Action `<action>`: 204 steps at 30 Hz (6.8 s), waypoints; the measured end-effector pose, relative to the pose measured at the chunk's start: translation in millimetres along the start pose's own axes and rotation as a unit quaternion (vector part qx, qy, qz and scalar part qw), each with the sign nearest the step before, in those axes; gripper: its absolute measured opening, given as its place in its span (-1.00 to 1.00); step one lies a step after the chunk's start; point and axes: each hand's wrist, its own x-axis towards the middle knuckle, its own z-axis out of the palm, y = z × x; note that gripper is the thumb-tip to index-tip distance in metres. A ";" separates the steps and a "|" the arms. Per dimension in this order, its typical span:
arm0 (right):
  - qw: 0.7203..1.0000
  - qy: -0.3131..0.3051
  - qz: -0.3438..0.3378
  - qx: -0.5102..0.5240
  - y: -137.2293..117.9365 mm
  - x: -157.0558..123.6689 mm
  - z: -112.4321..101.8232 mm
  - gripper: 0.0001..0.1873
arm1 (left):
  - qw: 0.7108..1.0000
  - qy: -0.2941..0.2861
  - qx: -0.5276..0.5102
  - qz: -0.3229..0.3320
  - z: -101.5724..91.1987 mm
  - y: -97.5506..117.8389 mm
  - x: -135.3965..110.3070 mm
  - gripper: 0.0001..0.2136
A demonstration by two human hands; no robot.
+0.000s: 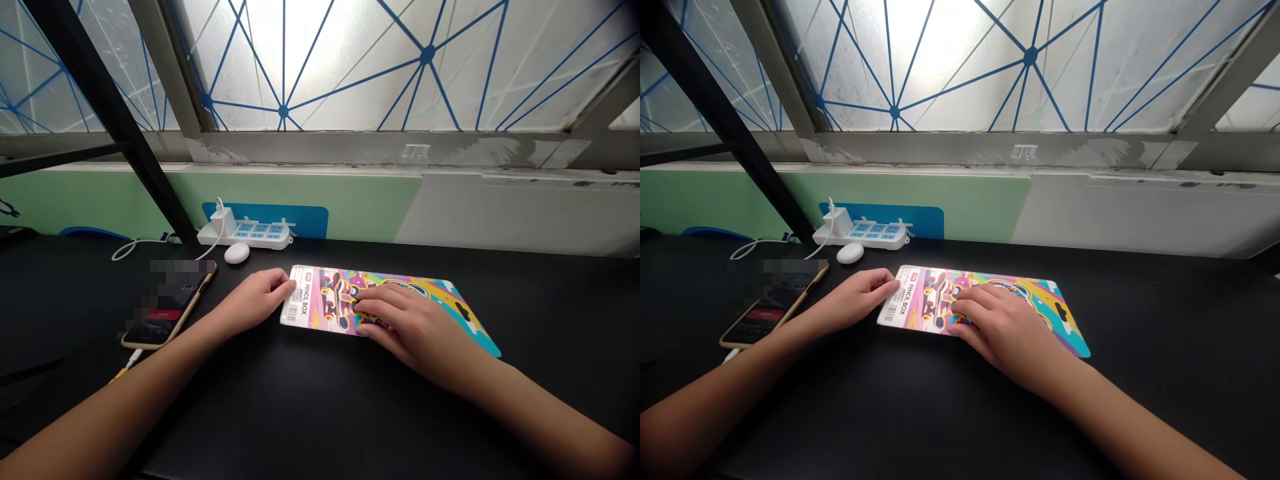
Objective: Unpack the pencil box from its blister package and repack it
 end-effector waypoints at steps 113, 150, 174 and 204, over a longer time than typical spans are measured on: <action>0.981 -0.121 0.015 -0.154 -32.4 26.0 39.7 -0.32 | 0.996 0.025 -0.081 -0.007 23.0 4.8 7.2 -0.63; 0.987 -0.127 0.070 -0.068 39.1 -37.2 -6.5 -0.37 | 0.978 0.039 0.187 -0.089 -36.1 -13.3 5.3 -0.67; 0.980 -0.095 0.041 -0.170 4.4 -13.7 18.7 -0.40 | 0.949 0.116 0.110 0.273 23.3 10.8 -1.1 -0.74; 0.988 -0.118 -0.034 -0.095 -10.9 29.0 32.5 -0.48 | 0.955 0.071 0.204 0.201 32.6 9.3 -0.7 -0.51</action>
